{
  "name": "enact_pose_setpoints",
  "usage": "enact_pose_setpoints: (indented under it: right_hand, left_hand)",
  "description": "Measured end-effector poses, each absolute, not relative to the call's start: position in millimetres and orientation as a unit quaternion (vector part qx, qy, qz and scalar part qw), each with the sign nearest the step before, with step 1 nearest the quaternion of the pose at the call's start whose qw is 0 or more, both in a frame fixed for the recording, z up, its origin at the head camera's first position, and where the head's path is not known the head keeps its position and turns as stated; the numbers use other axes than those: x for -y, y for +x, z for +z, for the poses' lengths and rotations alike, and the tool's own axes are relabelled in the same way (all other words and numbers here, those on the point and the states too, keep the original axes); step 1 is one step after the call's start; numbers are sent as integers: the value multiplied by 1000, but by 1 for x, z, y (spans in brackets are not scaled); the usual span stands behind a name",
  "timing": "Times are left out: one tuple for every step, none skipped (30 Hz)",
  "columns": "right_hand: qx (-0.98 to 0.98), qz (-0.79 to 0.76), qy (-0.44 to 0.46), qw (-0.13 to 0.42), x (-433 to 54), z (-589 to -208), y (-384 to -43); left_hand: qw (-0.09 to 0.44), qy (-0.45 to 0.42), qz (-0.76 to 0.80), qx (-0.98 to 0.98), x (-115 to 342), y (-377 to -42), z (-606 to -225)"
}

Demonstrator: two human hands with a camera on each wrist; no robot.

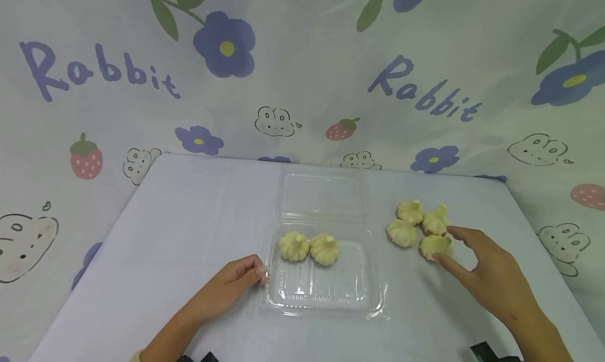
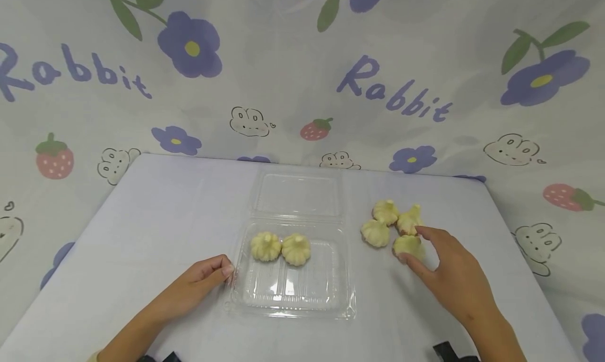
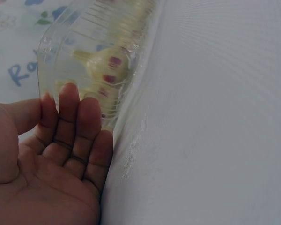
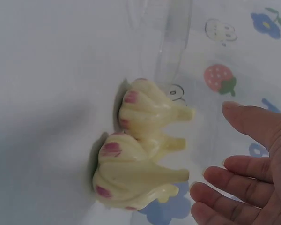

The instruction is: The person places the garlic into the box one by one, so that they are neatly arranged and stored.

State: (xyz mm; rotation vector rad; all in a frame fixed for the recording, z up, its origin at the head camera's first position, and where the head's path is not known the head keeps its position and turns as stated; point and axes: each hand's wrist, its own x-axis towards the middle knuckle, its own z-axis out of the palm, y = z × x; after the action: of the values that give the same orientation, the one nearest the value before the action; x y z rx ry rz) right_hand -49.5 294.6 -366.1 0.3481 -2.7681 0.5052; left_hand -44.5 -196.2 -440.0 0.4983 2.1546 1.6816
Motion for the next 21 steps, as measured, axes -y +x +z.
enact_pose_setpoints:
  right_hand:
    - [966, 178, 117, 148, -296, -367, -50]
    - [966, 182, 114, 143, -298, -367, -50]
    - [967, 186, 110, 137, -300, -367, -50]
    - [968, 188, 106, 130, -301, -368, -51]
    - [969, 190, 102, 123, -303, -369, -51]
    - [970, 191, 98, 117, -304, -369, -52]
    - [971, 192, 94, 112, -305, -370, -52]
    - [972, 191, 90, 106, -306, -371, -53]
    - [972, 191, 87, 102, -307, -372, -53]
    - [973, 189, 83, 98, -308, -373, -54]
    - [974, 188, 79, 95, -309, -374, -54]
    - [975, 187, 74, 91, -309, -375, -55]
    - [976, 186, 69, 86, -310, -376, -56]
    - [977, 185, 64, 81, -310, -378, -56]
    - [978, 184, 60, 76, -310, -379, -57]
    - [979, 184, 56, 70, -311, -380, -57]
    - [980, 183, 52, 64, -312, -382, -58]
    - [980, 184, 48, 57, -312, -383, -58]
    - [981, 184, 45, 51, -313, -384, -59]
    - [981, 185, 43, 46, -314, -386, -59]
    - [981, 188, 41, 41, -315, -387, -59]
  left_hand:
    - [180, 177, 596, -762, 196, -45, -440]
    - [179, 180, 597, -761, 197, -45, -440]
    - [179, 180, 598, -760, 197, -45, -441]
    - [178, 182, 598, -760, 197, -45, -440]
    - [179, 182, 599, -759, 197, -45, -440]
    - [180, 182, 600, -758, 197, -45, -440]
    - [180, 182, 601, -757, 197, -45, -440]
    - [181, 182, 601, -757, 197, -45, -440]
    - [181, 182, 601, -757, 197, -45, -440]
    - [182, 180, 602, -757, 197, -45, -440]
    - [182, 181, 601, -757, 197, -45, -440]
    - [181, 181, 601, -757, 197, -45, -440]
    - [181, 180, 602, -757, 197, -45, -440]
    - [181, 180, 602, -757, 197, -45, -440]
    - [181, 180, 602, -757, 197, -45, -440]
    - [180, 180, 601, -757, 197, -45, -440]
    - [179, 180, 600, -758, 197, -45, -441]
    - [180, 178, 601, -758, 197, -45, -441]
    - [179, 178, 600, -759, 197, -45, -441]
    - [179, 178, 599, -759, 197, -45, -441]
    - [181, 176, 600, -760, 197, -45, -442]
